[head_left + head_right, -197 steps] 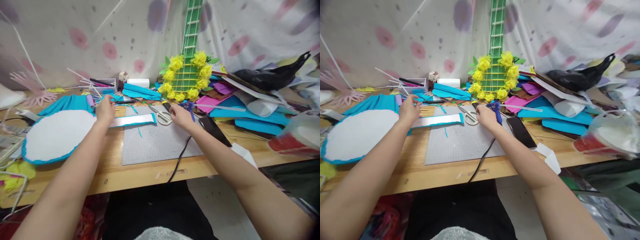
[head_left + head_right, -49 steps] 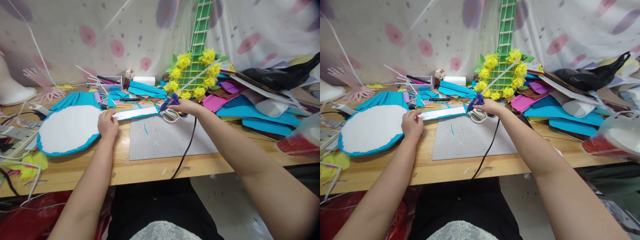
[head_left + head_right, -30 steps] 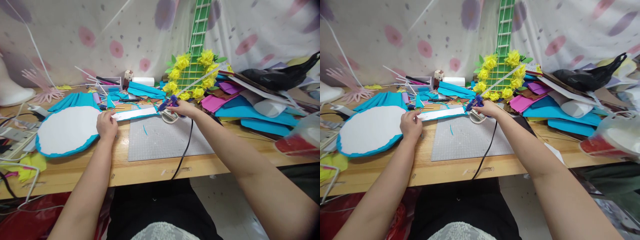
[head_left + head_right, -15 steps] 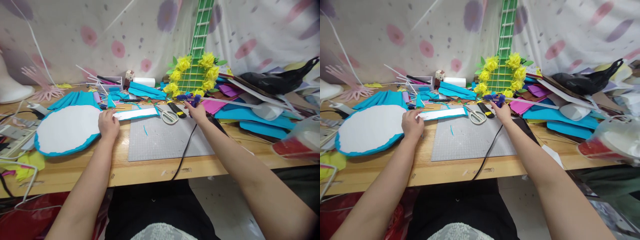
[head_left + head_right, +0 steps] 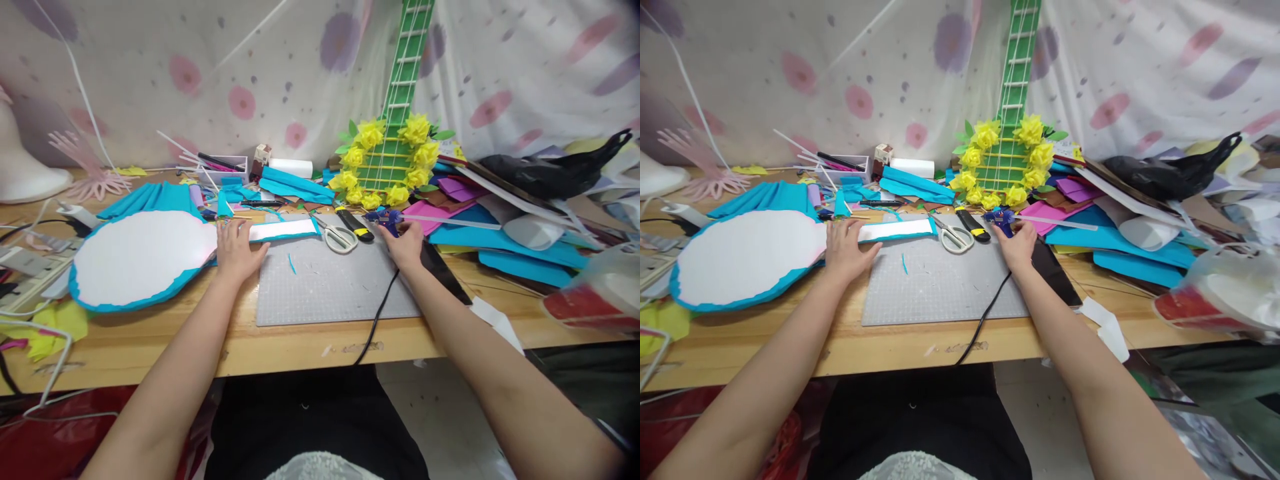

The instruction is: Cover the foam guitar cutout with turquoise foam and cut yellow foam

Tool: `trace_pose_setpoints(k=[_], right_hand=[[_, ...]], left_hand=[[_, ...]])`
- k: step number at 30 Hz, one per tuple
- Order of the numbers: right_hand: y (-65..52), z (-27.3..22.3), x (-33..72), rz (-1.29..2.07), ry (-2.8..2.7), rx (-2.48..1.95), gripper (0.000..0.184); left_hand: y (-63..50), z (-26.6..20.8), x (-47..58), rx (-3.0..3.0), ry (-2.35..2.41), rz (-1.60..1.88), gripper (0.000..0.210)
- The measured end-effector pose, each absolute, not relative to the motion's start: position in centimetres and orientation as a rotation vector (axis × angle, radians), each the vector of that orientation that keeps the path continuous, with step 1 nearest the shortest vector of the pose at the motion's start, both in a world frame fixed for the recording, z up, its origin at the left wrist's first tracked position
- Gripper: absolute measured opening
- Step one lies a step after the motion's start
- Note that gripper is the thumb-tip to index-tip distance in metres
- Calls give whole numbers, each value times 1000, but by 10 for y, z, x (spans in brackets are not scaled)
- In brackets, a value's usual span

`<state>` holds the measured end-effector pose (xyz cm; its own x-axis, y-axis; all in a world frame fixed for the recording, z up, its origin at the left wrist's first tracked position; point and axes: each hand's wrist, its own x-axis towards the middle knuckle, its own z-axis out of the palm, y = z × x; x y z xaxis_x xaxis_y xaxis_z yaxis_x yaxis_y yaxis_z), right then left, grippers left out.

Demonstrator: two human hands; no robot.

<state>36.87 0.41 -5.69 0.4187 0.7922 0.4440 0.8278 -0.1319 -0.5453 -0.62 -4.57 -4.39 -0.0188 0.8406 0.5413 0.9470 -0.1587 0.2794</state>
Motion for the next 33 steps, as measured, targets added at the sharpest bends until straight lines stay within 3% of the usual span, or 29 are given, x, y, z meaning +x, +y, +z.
trace_pose_setpoints(k=[3,7,9,12,17,23,27,33], right_hand=[[-18,-53,359,-212,-1484,-1856,32],[-26,-39,323,-75,-1935,-1582,27],[-14,-33,298,-16,-2101,-1420,34],[14,-32,261,68,-2300,-1237,62],[46,-41,221,195,-2478,-1207,87],[57,-41,217,332,-2495,-1252,71],[57,-37,221,442,-2542,-1242,71],[51,-37,223,459,-2688,-1174,60]], left_hand=[[-41,-43,-8,-2093,-1942,-841,64],[-31,-39,-7,-2172,-1964,-662,76],[-25,-36,-5,-2205,-1978,-549,79],[-13,-29,-1,-2262,-1973,-397,80],[5,-17,5,-2366,-1928,-242,65],[14,-10,7,-2427,-2018,-140,57],[14,-4,8,-2437,-2152,-24,51],[14,-1,10,-2501,-2246,194,57]])
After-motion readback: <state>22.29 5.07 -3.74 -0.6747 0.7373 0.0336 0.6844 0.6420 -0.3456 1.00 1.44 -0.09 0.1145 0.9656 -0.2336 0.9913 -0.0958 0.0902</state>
